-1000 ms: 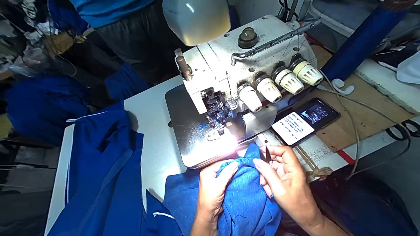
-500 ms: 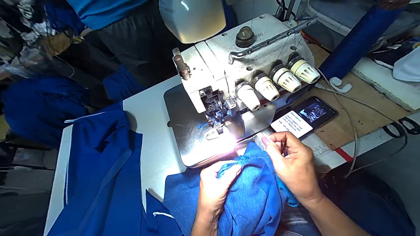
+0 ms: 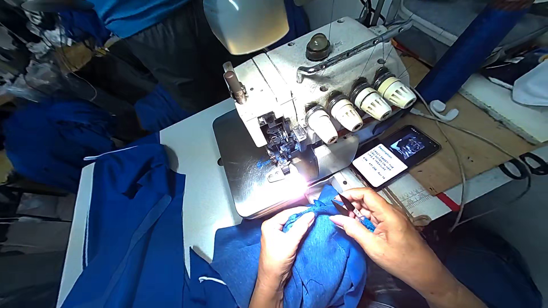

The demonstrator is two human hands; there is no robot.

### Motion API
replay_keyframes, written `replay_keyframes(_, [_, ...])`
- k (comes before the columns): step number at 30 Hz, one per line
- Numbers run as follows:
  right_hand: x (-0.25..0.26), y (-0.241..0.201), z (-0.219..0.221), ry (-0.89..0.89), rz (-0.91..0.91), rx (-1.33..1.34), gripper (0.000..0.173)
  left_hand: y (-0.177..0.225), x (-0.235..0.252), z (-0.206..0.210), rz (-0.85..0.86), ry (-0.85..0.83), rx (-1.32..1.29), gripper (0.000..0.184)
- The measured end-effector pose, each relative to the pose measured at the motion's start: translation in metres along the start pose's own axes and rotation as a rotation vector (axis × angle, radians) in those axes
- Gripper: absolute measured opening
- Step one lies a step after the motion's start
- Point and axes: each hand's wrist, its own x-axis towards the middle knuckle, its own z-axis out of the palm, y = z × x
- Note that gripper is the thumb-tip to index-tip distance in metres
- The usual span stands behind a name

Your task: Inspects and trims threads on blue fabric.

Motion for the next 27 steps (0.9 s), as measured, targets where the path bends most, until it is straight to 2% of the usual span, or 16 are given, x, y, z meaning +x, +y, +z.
replay_keyframes(2, [0.002, -0.003, -0.002, 0.012, 0.029, -0.054, 0.036, 0.0, 0.0, 0.0, 0.01, 0.006, 0.004, 0.007])
replay_keyframes(5, [0.003, -0.005, -0.006, -0.031, 0.027, -0.014, 0.029, 0.0, 0.0, 0.0, 0.009, 0.001, 0.006, 0.008])
replay_keyframes(10, [-0.005, -0.008, -0.005, -0.068, -0.151, -0.067, 0.03, -0.001, -0.001, -0.002, -0.024, -0.014, -0.046, 0.008])
replay_keyframes(13, [-0.014, -0.008, 0.008, -0.041, -0.182, -0.14, 0.028, 0.001, 0.0, -0.003, -0.085, -0.009, -0.133, 0.009])
replay_keyframes(17, [-0.017, -0.004, 0.016, -0.008, -0.193, -0.21, 0.03, 0.001, 0.0, -0.003, -0.092, -0.008, -0.184, 0.009])
replay_keyframes(27, [-0.016, -0.003, 0.02, -0.009, -0.188, -0.248, 0.03, -0.002, 0.001, -0.004, -0.034, -0.025, -0.107, 0.01])
